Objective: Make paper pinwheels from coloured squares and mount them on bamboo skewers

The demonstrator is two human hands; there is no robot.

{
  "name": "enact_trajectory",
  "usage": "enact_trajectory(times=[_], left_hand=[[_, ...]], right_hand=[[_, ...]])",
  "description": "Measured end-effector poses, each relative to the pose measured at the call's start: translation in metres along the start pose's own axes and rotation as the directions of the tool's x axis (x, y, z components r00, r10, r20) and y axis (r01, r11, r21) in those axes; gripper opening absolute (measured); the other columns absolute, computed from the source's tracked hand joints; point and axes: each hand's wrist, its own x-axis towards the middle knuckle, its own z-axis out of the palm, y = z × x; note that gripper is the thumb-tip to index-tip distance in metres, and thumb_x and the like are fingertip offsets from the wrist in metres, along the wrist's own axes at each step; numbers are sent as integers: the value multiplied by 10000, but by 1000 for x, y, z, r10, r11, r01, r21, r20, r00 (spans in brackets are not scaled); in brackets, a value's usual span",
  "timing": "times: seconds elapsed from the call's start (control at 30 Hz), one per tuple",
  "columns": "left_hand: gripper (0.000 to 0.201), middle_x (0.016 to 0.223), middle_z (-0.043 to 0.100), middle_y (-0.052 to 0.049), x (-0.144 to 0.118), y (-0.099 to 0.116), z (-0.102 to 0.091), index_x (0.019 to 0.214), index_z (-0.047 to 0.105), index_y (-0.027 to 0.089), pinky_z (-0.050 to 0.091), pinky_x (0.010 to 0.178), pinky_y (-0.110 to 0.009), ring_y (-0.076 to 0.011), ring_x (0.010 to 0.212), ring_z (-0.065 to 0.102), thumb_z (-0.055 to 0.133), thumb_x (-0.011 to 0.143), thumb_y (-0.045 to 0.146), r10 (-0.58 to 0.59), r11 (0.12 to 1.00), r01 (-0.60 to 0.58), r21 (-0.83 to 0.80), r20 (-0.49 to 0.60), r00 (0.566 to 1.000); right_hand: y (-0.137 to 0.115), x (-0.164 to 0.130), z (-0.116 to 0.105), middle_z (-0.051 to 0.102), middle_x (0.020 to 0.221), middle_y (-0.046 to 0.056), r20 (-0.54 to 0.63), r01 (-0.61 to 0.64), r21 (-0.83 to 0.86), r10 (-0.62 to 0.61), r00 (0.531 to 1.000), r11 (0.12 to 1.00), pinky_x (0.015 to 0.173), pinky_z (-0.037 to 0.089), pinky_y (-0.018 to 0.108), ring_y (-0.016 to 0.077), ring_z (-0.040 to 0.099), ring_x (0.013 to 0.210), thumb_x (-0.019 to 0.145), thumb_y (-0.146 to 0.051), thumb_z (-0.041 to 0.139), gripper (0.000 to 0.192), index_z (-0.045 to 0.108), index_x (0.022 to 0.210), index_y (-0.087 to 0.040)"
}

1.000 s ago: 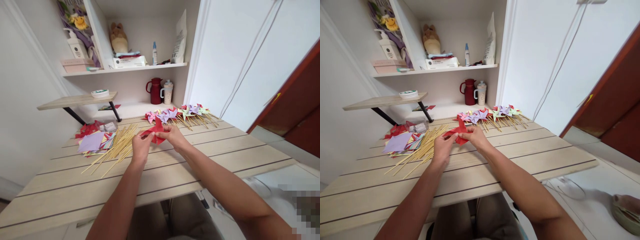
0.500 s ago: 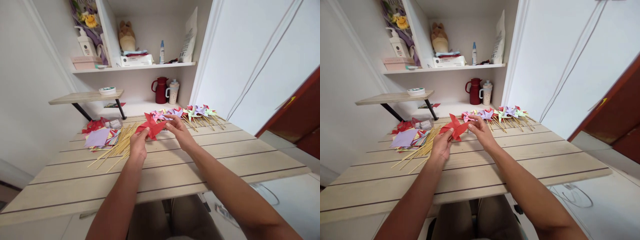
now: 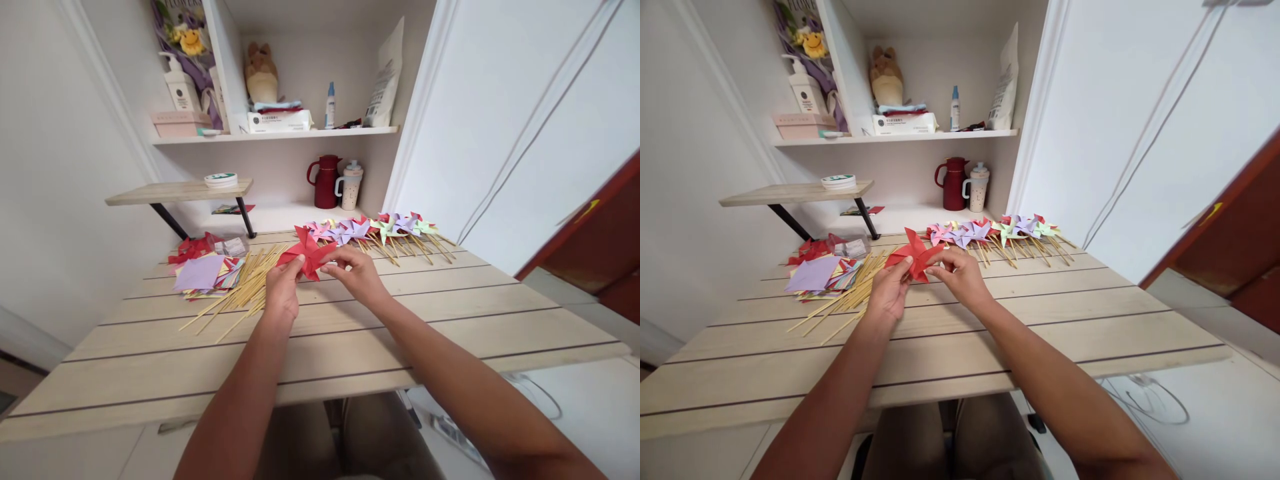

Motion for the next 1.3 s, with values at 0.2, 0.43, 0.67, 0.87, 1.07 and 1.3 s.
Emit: enact_trajectory(times=[0.2,0.43,0.67,0.87,1.07,1.3], left_hand=[[261,716,735,-33,-1,-3,0,689,745,148,460,689,-248,-115,653,626,907,539,287,3,999,-4,47,13,1000],[260,763,755,-47,-1,-4,1,712,762,161,486,772,-282,-139,713,659,905,557,314,20,997,-23,73,39,999],[241,753,761,-53,-2,-9,2,751,788,163,500,836,-313,-166,747,679,884,592,318,55,992,-60,113,47,997],[275,800,774,-68,-5,-5,5,773,792,157,513,844,-337,-191,780,691,882,596,347,63,984,-67,163,28,998],[326,825,783,-98,-8,-2,3,786,802,142,516,767,-328,-227,779,699,881,601,398,80,966,-79,245,5,997],[328,856,789,-100,-7,-3,2,824,807,147,522,789,-319,-225,803,711,881,607,381,81,978,-85,190,30,996]], right_hand=[[0,1,0,576,663,-4,-51,-134,44,136,989,990,617,376,294,149,450,636,793,-384,772,212,709,695,-206],[1,2,1,486,605,-39,-64,-241,136,251,966,961,589,319,289,129,406,604,770,-366,756,221,672,666,-189],[-1,2,0,427,588,-51,-74,-271,150,284,956,951,574,288,289,124,366,589,756,-366,747,226,651,651,-191],[-2,3,2,403,566,-57,-75,-307,149,321,944,940,567,282,284,125,355,576,735,-397,768,245,666,657,-188],[-3,3,4,433,575,-40,-79,-273,150,287,955,950,571,313,278,139,398,589,766,-371,723,251,625,618,-193],[0,3,6,415,563,-42,-74,-287,139,299,951,948,562,305,278,142,379,580,755,-398,735,252,649,630,-197]])
